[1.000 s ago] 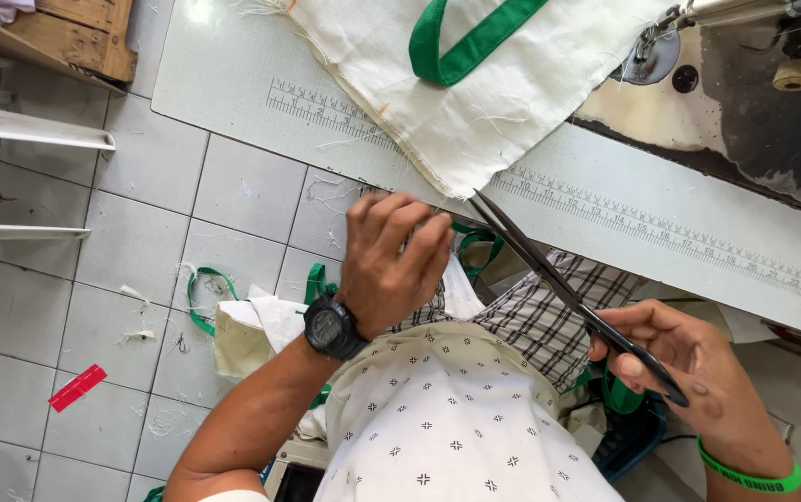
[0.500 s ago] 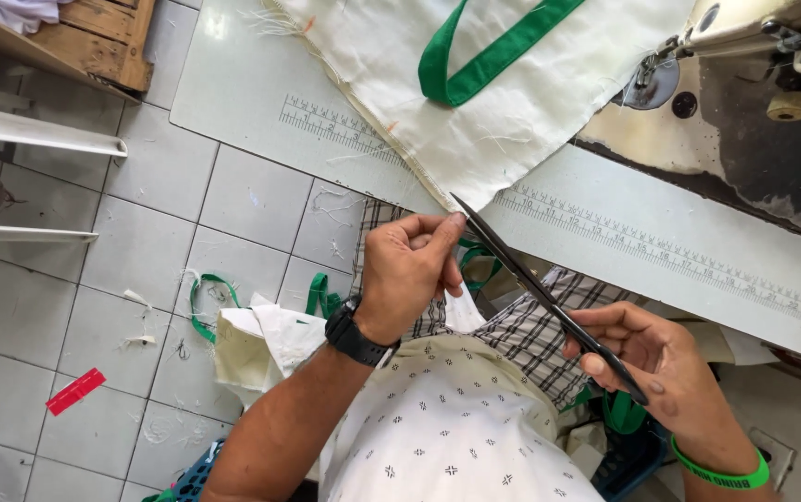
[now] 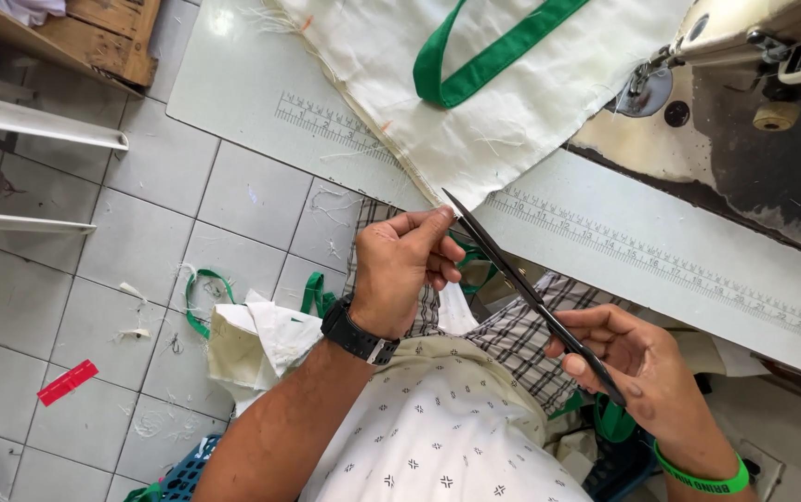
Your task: The person sews a white fabric bag with green straps using a sewing machine. They then use scissors to trim excess threads and fabric from the bag's edges and straps. Finally, they fold and align the bag's edges, preparing it for further sewing.
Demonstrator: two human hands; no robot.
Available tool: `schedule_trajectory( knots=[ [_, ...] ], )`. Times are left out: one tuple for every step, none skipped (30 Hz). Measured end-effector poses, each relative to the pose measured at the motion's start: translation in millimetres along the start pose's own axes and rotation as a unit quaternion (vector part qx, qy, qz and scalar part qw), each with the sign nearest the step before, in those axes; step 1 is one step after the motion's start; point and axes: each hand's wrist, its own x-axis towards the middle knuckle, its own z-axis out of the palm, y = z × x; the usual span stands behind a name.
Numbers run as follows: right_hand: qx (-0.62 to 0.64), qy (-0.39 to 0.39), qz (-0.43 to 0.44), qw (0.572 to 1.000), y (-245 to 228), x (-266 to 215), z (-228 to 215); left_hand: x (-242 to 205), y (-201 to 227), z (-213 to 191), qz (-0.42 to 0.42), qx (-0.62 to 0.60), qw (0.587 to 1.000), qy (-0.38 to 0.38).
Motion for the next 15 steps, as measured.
schedule_trajectory(
  knots=[
    [-0.001,-0.001,-0.002,1.0,0.2,-0.5,-0.5,0.3,-1.6,1.0,0.002,-0.001,1.0,0.0],
    [-0.007,0.005,0.013,1.0,0.3,-1.2,-0.8,0.5,-3.1,1.9,0.003,-0.001,1.0,0.009],
    [-0.013,0.01,0.03,0.999,0.3,-2.4,-0.6,-0.1,-4.6,2.2,0.002,0.0,1.0,0.02],
    [-0.014,0.008,0.03,0.999,-3.9,-1.8,3.3,0.5,-6.8,1.2,0.003,-0.001,1.0,0.021],
    [-0.003,0.033,0.057,0.998,-7.2,-2.2,7.7,0.8,-9.8,-0.1,0.019,0.001,1.0,0.013],
    [0.007,0.058,0.083,0.995,-10.3,-2.3,11.9,1.6,-13.1,-1.4,0.034,0.003,0.999,0.004],
    [0.008,0.058,0.086,0.995,-8.7,-1.5,12.6,1.7,-13.2,-2.1,0.032,0.004,0.999,0.005],
    [-0.001,0.044,0.057,0.997,-7.2,-0.5,13.2,2.0,-13.3,-2.7,0.05,0.009,0.999,-0.007],
    [-0.01,0.031,0.026,0.999,-5.4,0.7,13.9,2.7,-13.1,-3.3,0.068,0.015,0.997,-0.02],
    [-0.009,0.032,0.028,0.999,-4.7,-0.6,15.4,1.9,-13.1,-4.8,0.067,0.016,0.997,-0.02],
    [-0.026,0.037,0.015,0.999,-4.8,-1.5,16.8,1.8,-12.1,-5.5,0.078,0.031,0.996,-0.029],
    [-0.043,0.043,0.003,0.998,-5.1,-2.4,18.4,1.7,-11.1,-6.4,0.09,0.046,0.994,-0.037],
    [-0.043,0.044,0.004,0.998,-2.7,-2.5,17.8,2.8,-12.4,-6.7,0.089,0.046,0.994,-0.038],
    [-0.027,0.043,0.002,0.999,-0.2,-2.7,17.3,3.9,-13.8,-7.2,0.101,0.059,0.993,-0.033],
    [-0.012,0.042,0.0,0.999,1.8,-3.1,16.5,5.0,-15.4,-7.3,0.113,0.071,0.991,-0.029]
  ],
)
